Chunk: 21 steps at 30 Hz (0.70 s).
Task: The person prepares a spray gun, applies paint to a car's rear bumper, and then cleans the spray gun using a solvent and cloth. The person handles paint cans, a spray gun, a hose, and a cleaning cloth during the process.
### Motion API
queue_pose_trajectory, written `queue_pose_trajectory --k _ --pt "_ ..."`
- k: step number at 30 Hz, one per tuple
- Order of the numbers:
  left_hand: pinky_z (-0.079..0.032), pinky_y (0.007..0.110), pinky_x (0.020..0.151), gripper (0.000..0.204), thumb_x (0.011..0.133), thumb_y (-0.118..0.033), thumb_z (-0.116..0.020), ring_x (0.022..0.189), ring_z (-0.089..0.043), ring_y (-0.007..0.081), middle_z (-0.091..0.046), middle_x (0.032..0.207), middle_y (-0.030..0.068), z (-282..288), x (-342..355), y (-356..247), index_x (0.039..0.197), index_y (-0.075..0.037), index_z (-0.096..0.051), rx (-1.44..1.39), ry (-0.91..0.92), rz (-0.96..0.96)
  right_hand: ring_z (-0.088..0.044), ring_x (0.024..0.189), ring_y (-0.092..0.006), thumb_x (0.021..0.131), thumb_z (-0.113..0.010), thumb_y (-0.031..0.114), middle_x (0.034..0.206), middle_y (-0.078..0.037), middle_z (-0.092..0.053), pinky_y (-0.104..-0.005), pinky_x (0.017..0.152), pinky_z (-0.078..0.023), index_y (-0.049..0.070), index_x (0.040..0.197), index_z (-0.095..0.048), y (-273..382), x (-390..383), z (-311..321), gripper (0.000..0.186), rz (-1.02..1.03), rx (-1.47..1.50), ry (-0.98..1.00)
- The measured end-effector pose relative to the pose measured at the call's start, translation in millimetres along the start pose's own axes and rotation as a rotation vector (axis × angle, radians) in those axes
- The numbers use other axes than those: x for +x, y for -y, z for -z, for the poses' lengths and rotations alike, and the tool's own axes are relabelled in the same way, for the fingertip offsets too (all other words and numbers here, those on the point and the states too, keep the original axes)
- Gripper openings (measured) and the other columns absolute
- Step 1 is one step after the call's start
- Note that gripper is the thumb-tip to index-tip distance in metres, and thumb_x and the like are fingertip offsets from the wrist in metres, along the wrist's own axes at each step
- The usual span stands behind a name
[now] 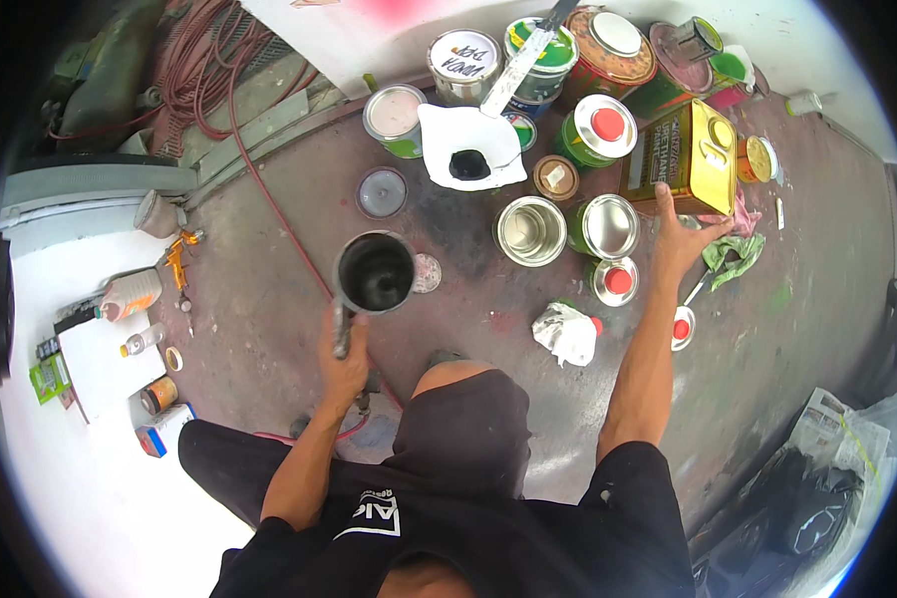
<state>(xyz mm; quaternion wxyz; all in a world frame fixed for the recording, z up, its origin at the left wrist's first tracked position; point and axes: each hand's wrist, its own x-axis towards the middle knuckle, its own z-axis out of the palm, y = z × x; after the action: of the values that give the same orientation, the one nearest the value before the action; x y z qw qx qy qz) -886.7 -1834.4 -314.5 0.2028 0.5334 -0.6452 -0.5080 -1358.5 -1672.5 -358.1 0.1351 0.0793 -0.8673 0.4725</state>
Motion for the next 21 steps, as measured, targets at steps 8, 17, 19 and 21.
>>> queue_pose_trajectory --k 8,17,19,21 --pt "-0.053 0.033 0.083 0.038 0.109 -0.021 -0.07 0.09 -0.064 0.0158 -0.07 0.104 0.0079 21.9 -7.9 2.8 0.14 0.0 -0.061 0.03 -0.042 -0.094 -0.059 0.132 -0.0392 0.085 -0.087 0.015 0.137 -0.015 -0.066 -0.0499 0.107 -0.049 0.006 0.12 -0.071 68.8 -262.6 -41.9 0.04 0.565 0.026 0.814" --pt "-0.051 0.032 0.088 0.031 0.111 -0.022 -0.068 0.096 -0.061 0.0143 -0.066 0.103 0.0065 63.8 -20.4 2.7 0.132 -0.001 -0.062 -0.011 -0.065 -0.026 -0.058 0.124 -0.045 0.08 -0.085 0.016 0.14 -0.022 -0.062 -0.0533 0.107 -0.049 0.002 0.128 -0.068 43.3 -307.2 -105.3 0.052 0.637 -0.133 1.022" --pt "-0.052 0.032 0.087 0.035 0.11 -0.024 -0.069 0.094 -0.062 0.0142 -0.068 0.103 0.0072 67.0 -18.3 11.4 0.136 0.0 -0.062 0.012 -0.078 0.009 -0.06 0.12 -0.0452 0.08 -0.083 0.013 0.135 -0.024 -0.065 -0.0543 0.104 -0.05 0.001 0.127 -0.068 49.3 -300.3 -97.8 0.05 0.618 -0.076 0.937" --pt "-0.053 0.032 0.085 0.038 0.111 -0.024 -0.068 0.091 -0.062 0.0139 -0.069 0.102 0.0073 67.8 -19.0 23.4 0.138 0.0 -0.061 0.014 -0.123 -0.037 -0.062 0.13 -0.036 0.083 -0.083 0.015 0.135 -0.02 -0.068 -0.0483 0.112 -0.05 -0.002 0.139 -0.065 94.2 -288.5 -75.1 0.061 0.228 0.179 0.951"
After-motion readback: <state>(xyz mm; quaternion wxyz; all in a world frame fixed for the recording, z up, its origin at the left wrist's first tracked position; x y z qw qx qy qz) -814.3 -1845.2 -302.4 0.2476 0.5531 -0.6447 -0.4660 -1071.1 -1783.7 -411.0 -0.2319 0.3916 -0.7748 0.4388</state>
